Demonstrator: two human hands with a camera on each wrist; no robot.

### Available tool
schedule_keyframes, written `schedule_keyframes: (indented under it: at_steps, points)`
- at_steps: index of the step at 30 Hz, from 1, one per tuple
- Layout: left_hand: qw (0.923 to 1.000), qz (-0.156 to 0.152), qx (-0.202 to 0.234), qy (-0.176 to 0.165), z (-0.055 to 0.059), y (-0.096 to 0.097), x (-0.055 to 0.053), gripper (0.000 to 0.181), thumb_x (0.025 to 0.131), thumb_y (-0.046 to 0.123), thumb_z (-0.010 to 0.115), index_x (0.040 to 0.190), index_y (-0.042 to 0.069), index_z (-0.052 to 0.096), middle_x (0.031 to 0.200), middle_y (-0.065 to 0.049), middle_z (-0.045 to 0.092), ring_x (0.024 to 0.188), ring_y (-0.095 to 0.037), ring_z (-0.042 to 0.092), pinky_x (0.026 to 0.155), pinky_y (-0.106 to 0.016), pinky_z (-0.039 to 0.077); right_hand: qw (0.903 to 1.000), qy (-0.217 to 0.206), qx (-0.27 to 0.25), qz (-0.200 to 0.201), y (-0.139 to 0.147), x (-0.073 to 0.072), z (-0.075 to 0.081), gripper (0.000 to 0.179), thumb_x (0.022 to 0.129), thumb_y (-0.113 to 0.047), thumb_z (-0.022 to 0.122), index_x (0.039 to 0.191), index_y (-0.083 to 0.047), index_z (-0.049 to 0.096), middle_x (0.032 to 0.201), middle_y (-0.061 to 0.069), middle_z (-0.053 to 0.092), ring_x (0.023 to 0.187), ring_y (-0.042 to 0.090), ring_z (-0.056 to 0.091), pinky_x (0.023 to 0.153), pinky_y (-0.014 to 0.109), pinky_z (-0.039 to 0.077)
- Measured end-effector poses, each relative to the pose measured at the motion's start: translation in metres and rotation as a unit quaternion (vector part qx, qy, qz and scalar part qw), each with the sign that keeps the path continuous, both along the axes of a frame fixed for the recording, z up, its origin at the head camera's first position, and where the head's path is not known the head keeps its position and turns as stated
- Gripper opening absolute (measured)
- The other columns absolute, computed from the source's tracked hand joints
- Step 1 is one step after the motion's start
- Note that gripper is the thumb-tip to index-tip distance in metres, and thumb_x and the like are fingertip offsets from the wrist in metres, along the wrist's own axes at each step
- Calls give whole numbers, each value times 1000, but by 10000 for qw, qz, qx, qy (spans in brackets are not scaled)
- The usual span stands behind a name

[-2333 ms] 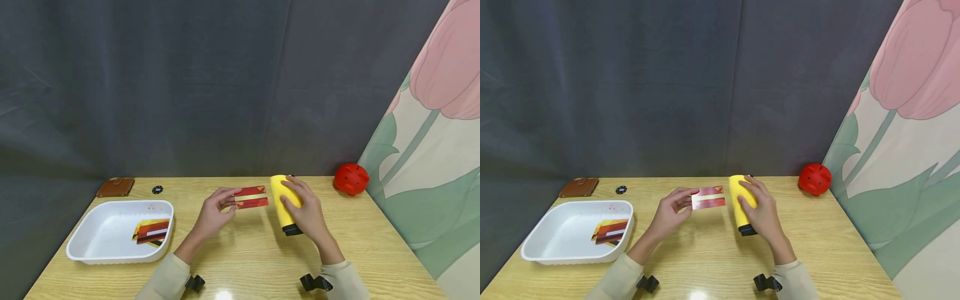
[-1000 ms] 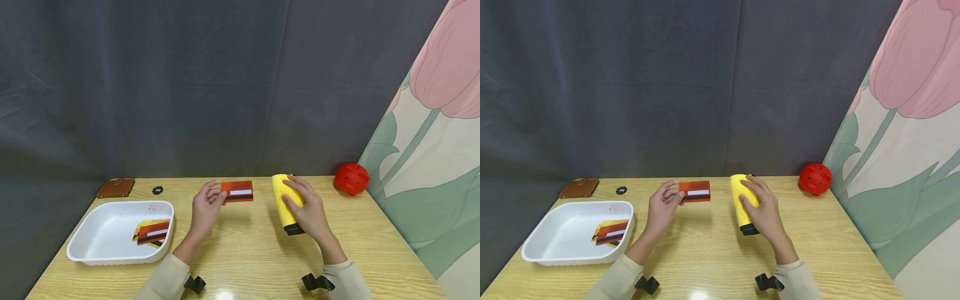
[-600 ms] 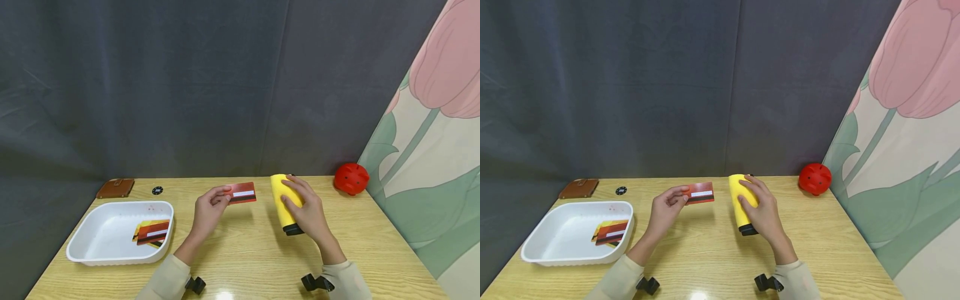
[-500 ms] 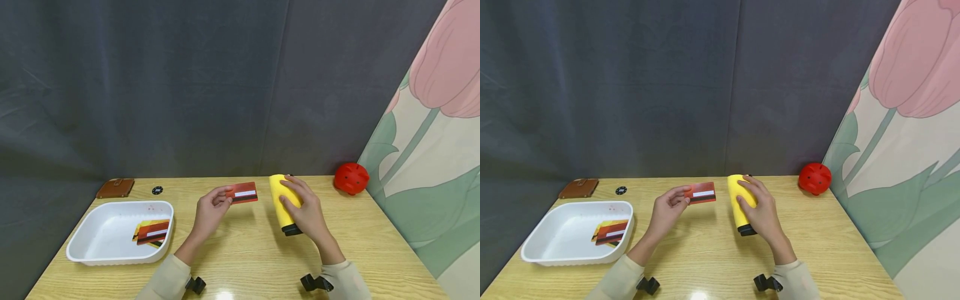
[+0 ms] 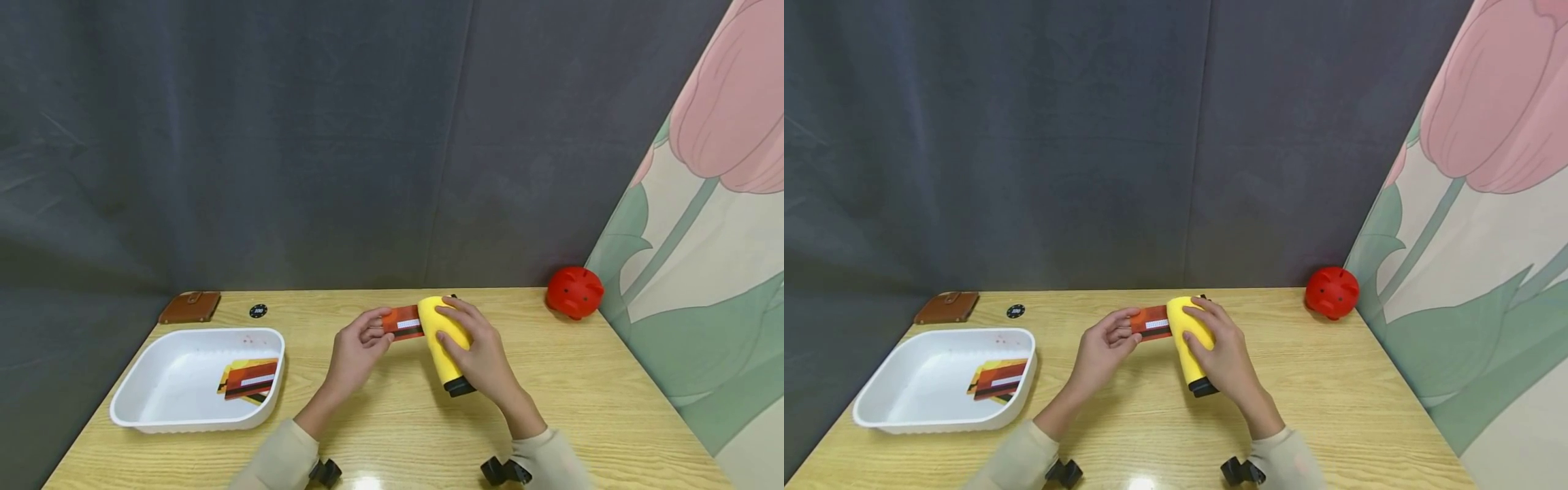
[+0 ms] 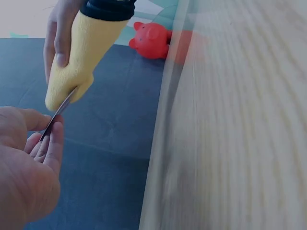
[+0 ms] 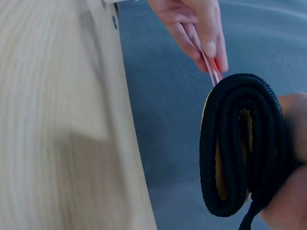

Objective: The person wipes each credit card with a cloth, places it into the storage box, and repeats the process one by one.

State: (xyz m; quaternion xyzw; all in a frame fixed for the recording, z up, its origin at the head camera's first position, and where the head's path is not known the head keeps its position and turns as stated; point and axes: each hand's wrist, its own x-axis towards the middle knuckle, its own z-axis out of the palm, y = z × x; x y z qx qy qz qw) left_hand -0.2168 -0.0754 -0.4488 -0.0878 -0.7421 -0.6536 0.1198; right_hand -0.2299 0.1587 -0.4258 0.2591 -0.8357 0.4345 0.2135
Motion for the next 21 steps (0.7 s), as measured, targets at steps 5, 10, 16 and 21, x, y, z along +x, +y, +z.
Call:
schedule_keyframes:
  at_steps: [5,10,16,21]
  points:
    - [9999,-118,-105,-19,-2,6,4,44,92,2,75,134,15,67,118,-14,73,104,-24,75,86,-22,62,9996,-60,215,153,-12,7,-2,43,88,-4,80,129,-14,72,146,4,61,138,30,57,110,25,50]
    - [9995,-172,-249,61,-5,9,5,46,94,4,74,138,15,64,120,-13,73,107,-25,75,88,-23,62,9989,-70,313,334,-23,15,-1,43,88,-4,81,129,-15,72,147,3,61,138,29,58,108,49,53]
    - [9995,-108,-243,162,-5,10,5,48,94,1,73,140,11,63,122,-14,71,108,-25,74,90,-23,61,9983,-43,392,427,-27,19,1,43,88,-4,81,128,-14,72,147,4,61,138,31,58,109,53,52]
    - [9996,-95,-218,180,-4,10,6,49,93,1,73,140,12,63,121,-13,72,107,-25,74,90,-22,61,9982,71,455,383,-27,19,1,45,87,-4,82,129,-14,71,147,4,60,137,30,59,107,52,53]
